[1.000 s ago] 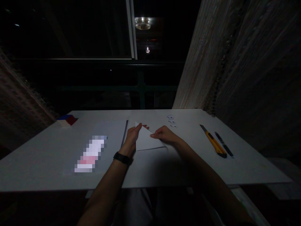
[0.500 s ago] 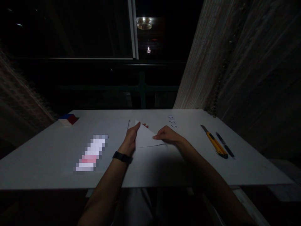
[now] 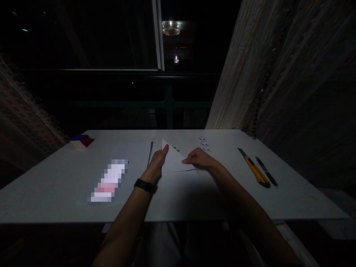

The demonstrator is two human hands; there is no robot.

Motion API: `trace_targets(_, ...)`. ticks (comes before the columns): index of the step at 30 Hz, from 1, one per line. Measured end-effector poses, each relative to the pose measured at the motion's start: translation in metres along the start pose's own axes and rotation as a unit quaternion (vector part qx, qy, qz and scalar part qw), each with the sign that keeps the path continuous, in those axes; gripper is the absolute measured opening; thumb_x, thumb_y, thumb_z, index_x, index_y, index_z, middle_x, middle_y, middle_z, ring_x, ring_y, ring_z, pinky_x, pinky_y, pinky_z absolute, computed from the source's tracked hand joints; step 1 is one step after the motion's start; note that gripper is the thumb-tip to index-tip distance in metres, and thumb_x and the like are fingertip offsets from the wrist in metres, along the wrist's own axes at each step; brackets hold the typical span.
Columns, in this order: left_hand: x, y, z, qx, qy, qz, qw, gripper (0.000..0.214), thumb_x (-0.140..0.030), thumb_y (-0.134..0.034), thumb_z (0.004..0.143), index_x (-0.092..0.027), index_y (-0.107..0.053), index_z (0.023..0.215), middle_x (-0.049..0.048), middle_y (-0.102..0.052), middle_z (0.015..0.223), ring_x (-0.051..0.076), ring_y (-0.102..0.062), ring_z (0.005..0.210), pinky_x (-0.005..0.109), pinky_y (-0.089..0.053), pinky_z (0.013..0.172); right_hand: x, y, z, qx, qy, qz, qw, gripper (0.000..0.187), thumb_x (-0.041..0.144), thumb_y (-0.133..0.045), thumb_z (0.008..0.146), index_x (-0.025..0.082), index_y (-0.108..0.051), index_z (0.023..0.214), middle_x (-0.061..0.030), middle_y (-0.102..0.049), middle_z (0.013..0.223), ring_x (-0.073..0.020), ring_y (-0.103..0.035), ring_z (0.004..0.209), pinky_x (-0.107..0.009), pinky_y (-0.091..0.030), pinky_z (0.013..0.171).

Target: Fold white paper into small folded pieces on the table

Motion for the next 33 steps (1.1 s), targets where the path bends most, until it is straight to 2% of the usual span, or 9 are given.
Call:
trace_targets(4, -0.008, 0.009, 0.001, -0.048, -0.079, 0.071, 0.993, 0.041, -0.044, -0.069, 0.065, -0.009, -0.068, 0.087, 0.0094, -0.070, 0.075, 0.018, -0.063, 0.064, 0.028, -0.049, 0.061, -0.007, 0.017, 0.003, -0.078, -0.005, -0.014, 0.997, 0.039, 0.050, -0.066, 0.060, 0.012, -0.060, 0.052, 0.0032, -0.045, 0.042, -0.0076, -0.038, 0.043, -0.023, -0.025, 0.045)
trace_targets(7, -0.017, 0.016, 0.001, -0.104, -0.149, 0.119, 0.976, 0.043, -0.035, -0.072, 0.062, -0.010, -0.067, 0.097, 0.0091, -0.071, 0.082, 0.018, -0.064, 0.073, 0.029, -0.049, 0.070, -0.014, 0.030, 0.003, -0.150, -0.014, 0.028, 0.988, 0.041, 0.051, -0.064, 0.061, 0.012, -0.057, 0.049, 0.0035, -0.043, 0.040, -0.0069, -0.036, 0.041, -0.023, -0.024, 0.043)
trace_targets(9, -0.023, 0.016, 0.001, -0.120, -0.185, 0.153, 0.963, 0.042, -0.030, -0.070, 0.064, -0.011, -0.066, 0.101, 0.0096, -0.070, 0.089, 0.020, -0.064, 0.082, 0.032, -0.048, 0.077, -0.017, 0.031, 0.004, -0.167, -0.017, 0.064, 0.984, 0.042, 0.051, -0.064, 0.061, 0.013, -0.056, 0.047, 0.0037, -0.042, 0.039, -0.0064, -0.034, 0.039, -0.023, -0.023, 0.042)
trace_targets(13, -0.031, 0.012, -0.004, -0.128, -0.232, 0.193, 0.945, 0.036, -0.028, -0.066, 0.069, -0.013, -0.067, 0.101, 0.0091, -0.069, 0.099, 0.022, -0.062, 0.093, 0.034, -0.045, 0.086, -0.019, 0.025, 0.006, -0.161, -0.019, 0.107, 0.981, 0.041, 0.050, -0.066, 0.060, 0.013, -0.056, 0.047, 0.0032, -0.044, 0.038, -0.0064, -0.035, 0.038, -0.023, -0.024, 0.042)
trace_targets(18, -0.034, 0.014, -0.007, -0.141, -0.247, 0.193, 0.939, 0.041, -0.030, -0.067, 0.068, -0.012, -0.065, 0.105, 0.0106, -0.068, 0.099, 0.023, -0.062, 0.093, 0.035, -0.046, 0.086, -0.014, 0.018, 0.005, -0.157, -0.015, 0.137, 0.978, 0.039, 0.048, -0.068, 0.060, 0.012, -0.058, 0.048, 0.0019, -0.048, 0.039, -0.0069, -0.038, 0.039, -0.022, -0.028, 0.042)
trace_targets(24, -0.041, 0.018, -0.013, -0.179, -0.288, 0.221, 0.914, 0.034, -0.031, -0.061, 0.074, -0.013, -0.066, 0.103, 0.0094, -0.067, 0.103, 0.022, -0.061, 0.098, 0.034, -0.044, 0.089, -0.012, 0.009, 0.004, -0.146, -0.019, 0.193, 0.970, 0.038, 0.047, -0.070, 0.059, 0.012, -0.060, 0.050, 0.0014, -0.051, 0.042, -0.0073, -0.042, 0.040, -0.022, -0.032, 0.043)
trace_targets(29, -0.046, 0.016, -0.018, -0.190, -0.299, 0.232, 0.906, 0.033, -0.030, -0.058, 0.076, -0.012, -0.066, 0.103, 0.0098, -0.067, 0.102, 0.022, -0.061, 0.097, 0.033, -0.045, 0.087, -0.015, 0.000, 0.007, -0.104, -0.022, 0.241, 0.965, 0.038, 0.048, -0.071, 0.058, 0.011, -0.063, 0.055, -0.0010, -0.056, 0.048, -0.0103, -0.050, 0.046, -0.024, -0.040, 0.049)
trace_targets(33, -0.047, 0.016, -0.017, -0.182, -0.299, 0.242, 0.905, 0.032, -0.031, -0.059, 0.075, -0.013, -0.067, 0.100, 0.0089, -0.068, 0.100, 0.022, -0.061, 0.097, 0.034, -0.045, 0.088, -0.016, 0.001, 0.008, -0.106, -0.018, 0.232, 0.967, 0.037, 0.047, -0.072, 0.056, 0.012, -0.062, 0.053, -0.0004, -0.055, 0.046, -0.0098, -0.049, 0.043, -0.023, -0.038, 0.047)
Point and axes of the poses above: each hand's wrist, its own z-axis towards the middle knuckle, its own y-axis out of the back of the hand, x = y × z, the point moved 8 cm from there along z, towards the middle knuckle
